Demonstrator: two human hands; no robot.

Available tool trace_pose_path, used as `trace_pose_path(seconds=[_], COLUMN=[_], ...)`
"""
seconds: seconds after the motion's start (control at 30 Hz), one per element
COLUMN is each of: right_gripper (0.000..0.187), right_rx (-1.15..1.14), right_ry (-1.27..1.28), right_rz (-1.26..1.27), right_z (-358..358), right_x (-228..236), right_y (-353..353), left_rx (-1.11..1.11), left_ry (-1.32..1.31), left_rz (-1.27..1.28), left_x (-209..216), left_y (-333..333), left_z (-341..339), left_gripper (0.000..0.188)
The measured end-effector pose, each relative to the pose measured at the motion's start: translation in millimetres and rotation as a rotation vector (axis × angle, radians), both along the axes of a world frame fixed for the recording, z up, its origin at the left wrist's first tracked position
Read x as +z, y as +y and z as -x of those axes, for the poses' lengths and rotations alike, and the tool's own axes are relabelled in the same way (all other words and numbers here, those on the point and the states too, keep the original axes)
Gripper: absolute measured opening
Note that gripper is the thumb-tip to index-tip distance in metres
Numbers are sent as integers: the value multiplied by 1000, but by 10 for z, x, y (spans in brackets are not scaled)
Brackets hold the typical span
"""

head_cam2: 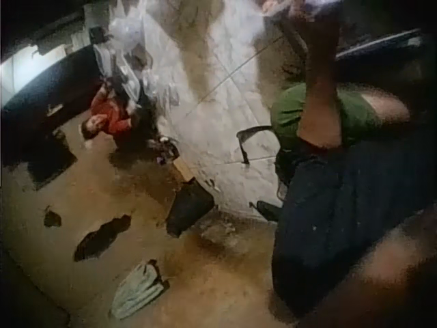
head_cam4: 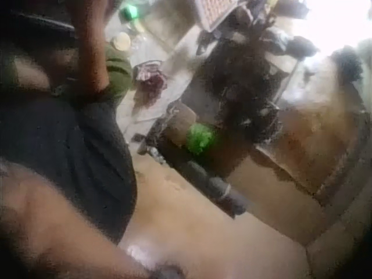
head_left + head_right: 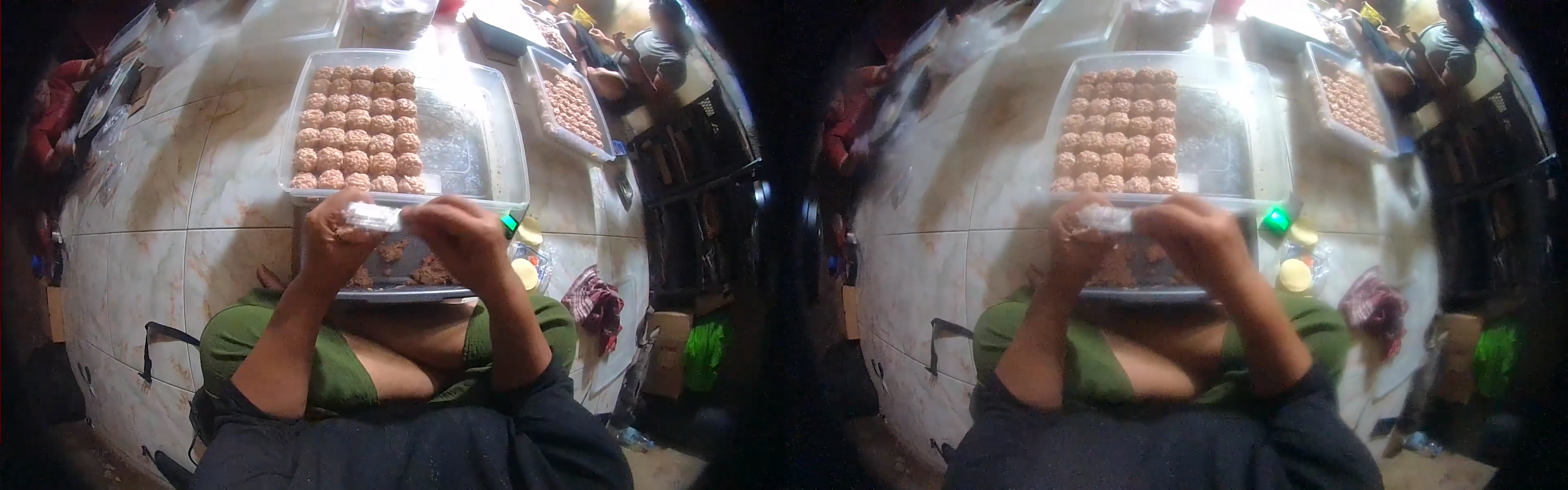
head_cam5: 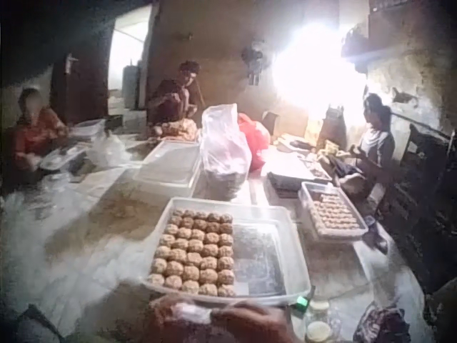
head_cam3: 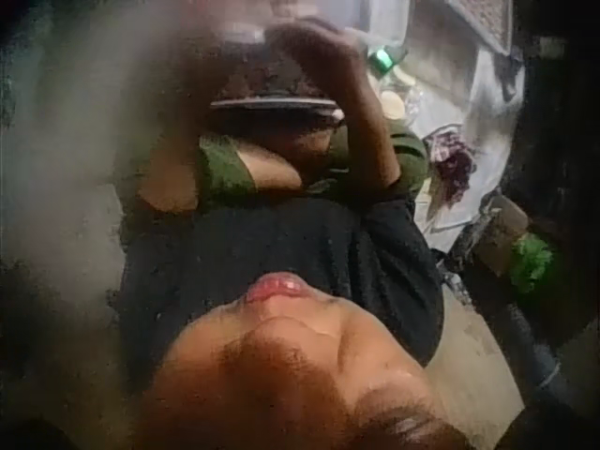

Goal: The person prepares meatballs by placing a portion of meat into a circular wrapper and shaping it with a fork before placing it into a plastic tray.

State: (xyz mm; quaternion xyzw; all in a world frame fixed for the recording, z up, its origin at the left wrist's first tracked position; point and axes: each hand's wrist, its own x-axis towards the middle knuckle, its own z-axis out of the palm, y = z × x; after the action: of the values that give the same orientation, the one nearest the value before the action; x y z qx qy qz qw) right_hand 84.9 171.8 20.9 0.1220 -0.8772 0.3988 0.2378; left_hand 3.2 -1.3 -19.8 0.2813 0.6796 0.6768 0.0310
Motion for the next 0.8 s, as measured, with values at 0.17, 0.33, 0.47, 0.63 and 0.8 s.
trace_pose_path(seconds=[0.17,0.33,0.47,0.63,0.8], right_gripper=[15,15,17,15,18], right_rx=[19,-71,-9,-53,-18], right_ry=[-83,-260,-441,-324,54], right_rz=[44,448,699,495,-34], right_z=[-23,-71,-75,24,3], right_x=[31,-142,-313,-360,-158], right_y=[-17,175,51,-147,-84], left_rx=[-16,-150,-134,-88,-189], left_ry=[-84,-270,-193,157,-306], left_rz=[-12,-142,-235,82,-11], left_x=[69,61,-5,-51,54], left_y=[-5,6,39,-61,-73], left_z=[-7,2,20,106,54], left_gripper=[50,121,114,46,25])
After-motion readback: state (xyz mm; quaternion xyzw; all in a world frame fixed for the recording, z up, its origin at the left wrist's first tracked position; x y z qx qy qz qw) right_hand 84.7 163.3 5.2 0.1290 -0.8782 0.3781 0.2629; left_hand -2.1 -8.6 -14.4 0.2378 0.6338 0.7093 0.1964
